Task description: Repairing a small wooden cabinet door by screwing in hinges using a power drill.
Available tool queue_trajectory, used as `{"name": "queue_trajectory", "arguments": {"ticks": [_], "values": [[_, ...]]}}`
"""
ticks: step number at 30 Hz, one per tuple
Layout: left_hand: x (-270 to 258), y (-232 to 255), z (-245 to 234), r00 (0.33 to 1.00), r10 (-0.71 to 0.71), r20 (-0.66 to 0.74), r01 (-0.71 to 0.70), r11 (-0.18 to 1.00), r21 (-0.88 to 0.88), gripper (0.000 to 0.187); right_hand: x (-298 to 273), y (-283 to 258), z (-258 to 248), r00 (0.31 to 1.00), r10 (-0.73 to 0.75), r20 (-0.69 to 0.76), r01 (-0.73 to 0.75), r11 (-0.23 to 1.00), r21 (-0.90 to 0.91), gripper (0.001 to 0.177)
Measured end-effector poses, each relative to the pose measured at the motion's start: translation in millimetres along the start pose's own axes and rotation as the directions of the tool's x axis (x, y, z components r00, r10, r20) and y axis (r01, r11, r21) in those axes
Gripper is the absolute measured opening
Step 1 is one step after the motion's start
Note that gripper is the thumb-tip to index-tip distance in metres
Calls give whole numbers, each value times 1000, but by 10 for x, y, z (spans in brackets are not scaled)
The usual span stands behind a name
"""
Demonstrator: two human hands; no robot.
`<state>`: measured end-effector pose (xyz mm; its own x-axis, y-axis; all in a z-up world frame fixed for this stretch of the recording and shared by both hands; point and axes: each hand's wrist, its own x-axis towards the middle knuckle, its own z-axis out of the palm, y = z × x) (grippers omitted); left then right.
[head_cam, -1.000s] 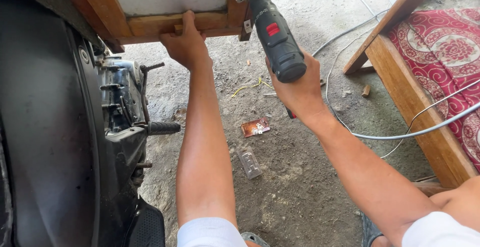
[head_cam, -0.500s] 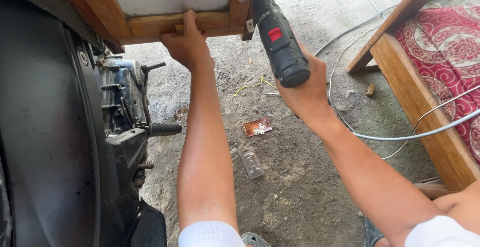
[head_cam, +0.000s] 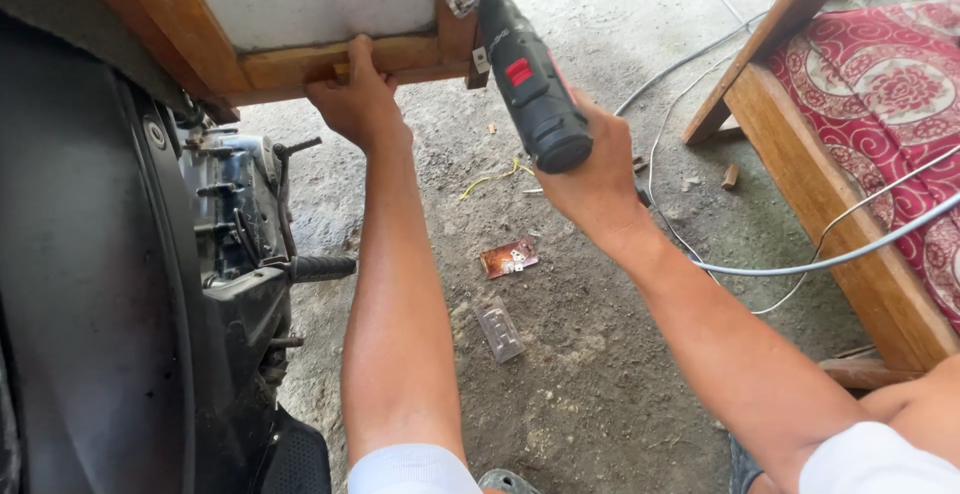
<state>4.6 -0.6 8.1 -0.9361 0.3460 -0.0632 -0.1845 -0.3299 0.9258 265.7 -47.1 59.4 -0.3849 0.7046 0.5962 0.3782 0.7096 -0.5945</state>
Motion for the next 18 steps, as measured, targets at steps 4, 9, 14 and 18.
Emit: {"name": "queue_trajectory", "arguments": {"ticks": [4,9,14,18], "values": [[19,37,-27,1000,23,-8,-23,1000,11,72,8,-5,37,999,11,-35,-10,1000,21,22],[-114,169,4,1000,-7,-17,8,999,38,75,-18,60,45,999,10,-38,-8,999,47,21],[-205,134,55,991,-105,-80,111,991,74,78,-102,70,-4,997,-40,-61,45,995,86,22],[-422,-5,157,753,656,-48,-549,668,502,66,-245,60,-106,993,-62,-103,80,980,181,40]]}}
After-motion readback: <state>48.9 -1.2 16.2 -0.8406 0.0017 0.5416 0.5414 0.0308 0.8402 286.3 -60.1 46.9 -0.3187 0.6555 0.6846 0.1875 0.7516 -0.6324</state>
